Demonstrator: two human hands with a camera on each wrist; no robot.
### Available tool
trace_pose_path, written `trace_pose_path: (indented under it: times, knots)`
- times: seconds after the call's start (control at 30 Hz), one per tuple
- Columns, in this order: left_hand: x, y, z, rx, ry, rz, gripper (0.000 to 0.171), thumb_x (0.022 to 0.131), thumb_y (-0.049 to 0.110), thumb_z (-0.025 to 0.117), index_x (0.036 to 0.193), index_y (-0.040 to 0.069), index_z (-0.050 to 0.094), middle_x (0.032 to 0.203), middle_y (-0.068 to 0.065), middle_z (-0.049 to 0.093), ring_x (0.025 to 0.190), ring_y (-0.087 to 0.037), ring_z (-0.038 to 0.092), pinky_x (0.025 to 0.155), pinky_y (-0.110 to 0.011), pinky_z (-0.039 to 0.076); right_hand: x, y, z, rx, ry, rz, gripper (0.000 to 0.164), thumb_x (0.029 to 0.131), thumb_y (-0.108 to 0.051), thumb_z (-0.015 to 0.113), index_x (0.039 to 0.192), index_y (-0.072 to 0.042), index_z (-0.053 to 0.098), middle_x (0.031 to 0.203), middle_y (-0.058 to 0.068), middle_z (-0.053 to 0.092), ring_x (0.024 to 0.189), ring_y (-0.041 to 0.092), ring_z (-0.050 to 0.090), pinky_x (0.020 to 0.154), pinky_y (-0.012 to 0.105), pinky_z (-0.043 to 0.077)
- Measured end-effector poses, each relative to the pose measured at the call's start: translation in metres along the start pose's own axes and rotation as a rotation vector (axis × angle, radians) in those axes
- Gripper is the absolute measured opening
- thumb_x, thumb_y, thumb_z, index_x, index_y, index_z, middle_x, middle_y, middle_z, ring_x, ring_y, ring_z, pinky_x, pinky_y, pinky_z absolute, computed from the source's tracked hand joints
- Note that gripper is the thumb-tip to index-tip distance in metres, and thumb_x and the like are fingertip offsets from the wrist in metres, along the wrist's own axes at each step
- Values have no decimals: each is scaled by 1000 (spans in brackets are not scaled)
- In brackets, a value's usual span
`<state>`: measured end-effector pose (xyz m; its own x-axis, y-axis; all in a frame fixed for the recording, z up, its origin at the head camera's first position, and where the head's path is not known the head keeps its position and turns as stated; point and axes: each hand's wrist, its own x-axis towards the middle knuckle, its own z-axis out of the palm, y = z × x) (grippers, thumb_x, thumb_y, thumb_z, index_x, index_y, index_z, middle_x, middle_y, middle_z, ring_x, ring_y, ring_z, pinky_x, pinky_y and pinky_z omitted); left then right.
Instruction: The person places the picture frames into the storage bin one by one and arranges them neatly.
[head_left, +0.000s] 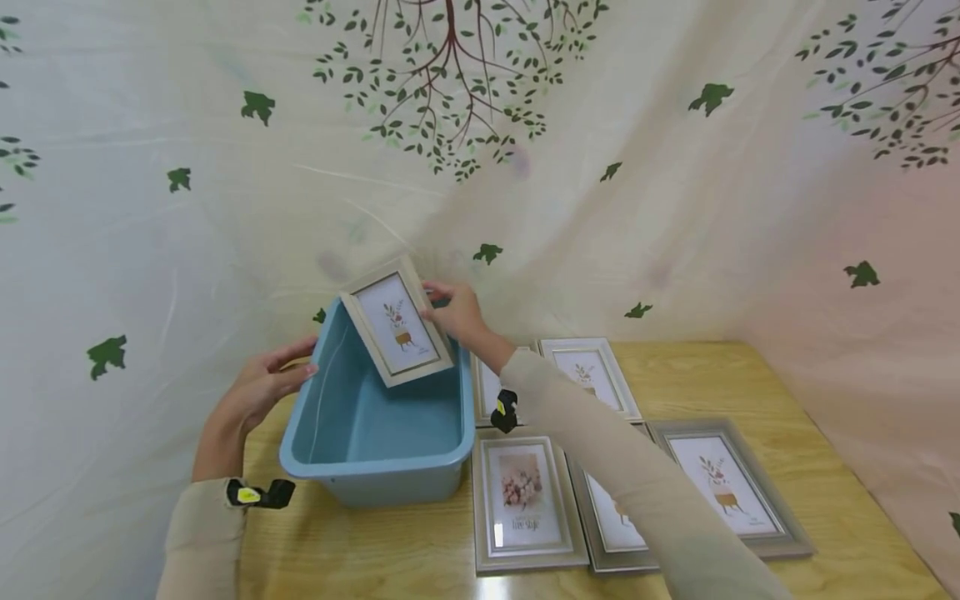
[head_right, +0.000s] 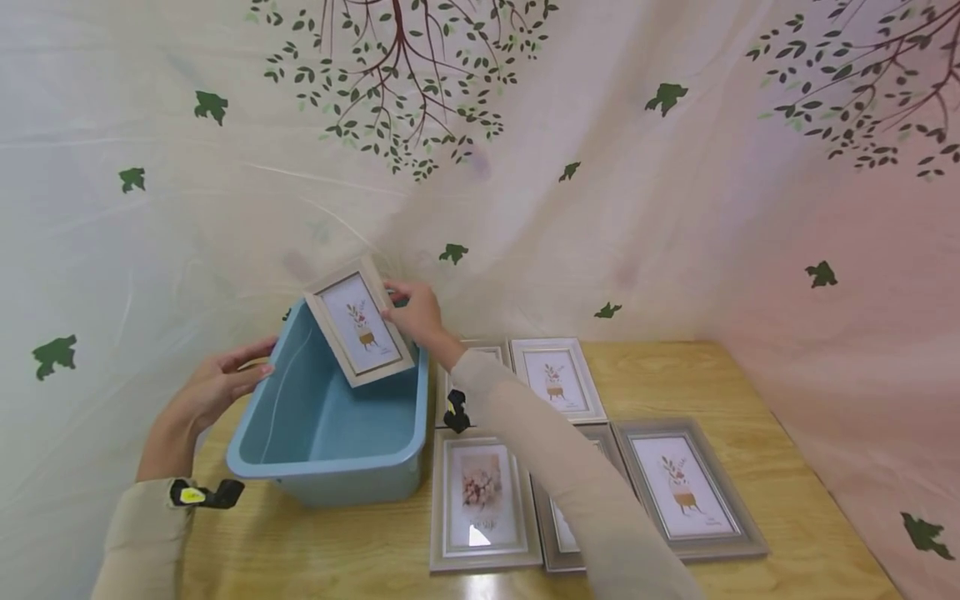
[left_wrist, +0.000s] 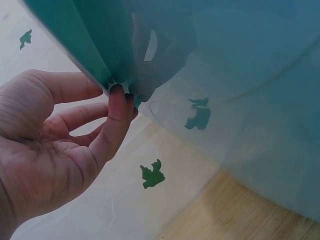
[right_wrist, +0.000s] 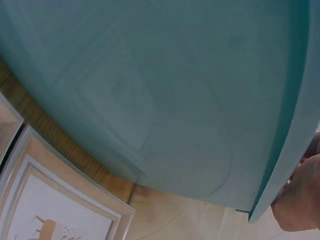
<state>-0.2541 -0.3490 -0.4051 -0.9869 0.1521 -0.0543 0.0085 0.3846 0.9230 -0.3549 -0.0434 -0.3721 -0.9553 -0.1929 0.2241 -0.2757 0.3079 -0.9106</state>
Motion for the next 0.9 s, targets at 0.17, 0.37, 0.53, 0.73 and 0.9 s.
trace_pose_path:
  times: [0.17, 0.37, 0.53, 0.73, 0.9]
  knots:
    - [-1, 2, 1, -15, -5, 13, 71, 102, 33, 63, 159, 6, 32, 160, -24, 36, 114, 1, 55, 90, -19, 53, 0, 2, -1, -74, -52, -71, 51, 84, 8, 76, 133, -2, 66, 108, 22, 74, 87, 30, 74, 66, 19, 50]
    - [-1, 1, 2, -14, -9, 13, 71, 102, 34, 63, 160, 7, 32, 161, -24, 35, 116, 0, 55, 90, -19, 53, 1, 4, -5, -103, -109, -108, 50, 85, 8, 75, 133, 2, 64, 109, 24, 74, 96, 34, 74, 77, 28, 59]
    - [-2, -1, 3, -24, -4, 11, 70, 102, 32, 64, 160, 7, 33, 160, -24, 35, 113, 4, 55, 89, -18, 53, 1, 7, -7, -145, -157, -138, 45, 87, 4, 75, 131, 4, 65, 108, 23, 74, 99, 33, 73, 84, 32, 59]
    - [-4, -2, 5, -36, 2, 8, 70, 102, 32, 64, 160, 7, 33, 160, -25, 35, 111, 6, 57, 89, -18, 54, 3, 13, -8, -189, -198, -144, 44, 90, 1, 74, 132, 4, 64, 109, 22, 74, 101, 31, 71, 89, 33, 58]
    - [-5, 0, 6, -33, 7, 11, 70, 102, 32, 63, 160, 7, 32, 161, -24, 35, 112, 5, 56, 89, -17, 53, 5, 14, -10, -167, -208, -161, 47, 91, -1, 75, 135, 2, 62, 109, 22, 74, 101, 32, 72, 89, 34, 58]
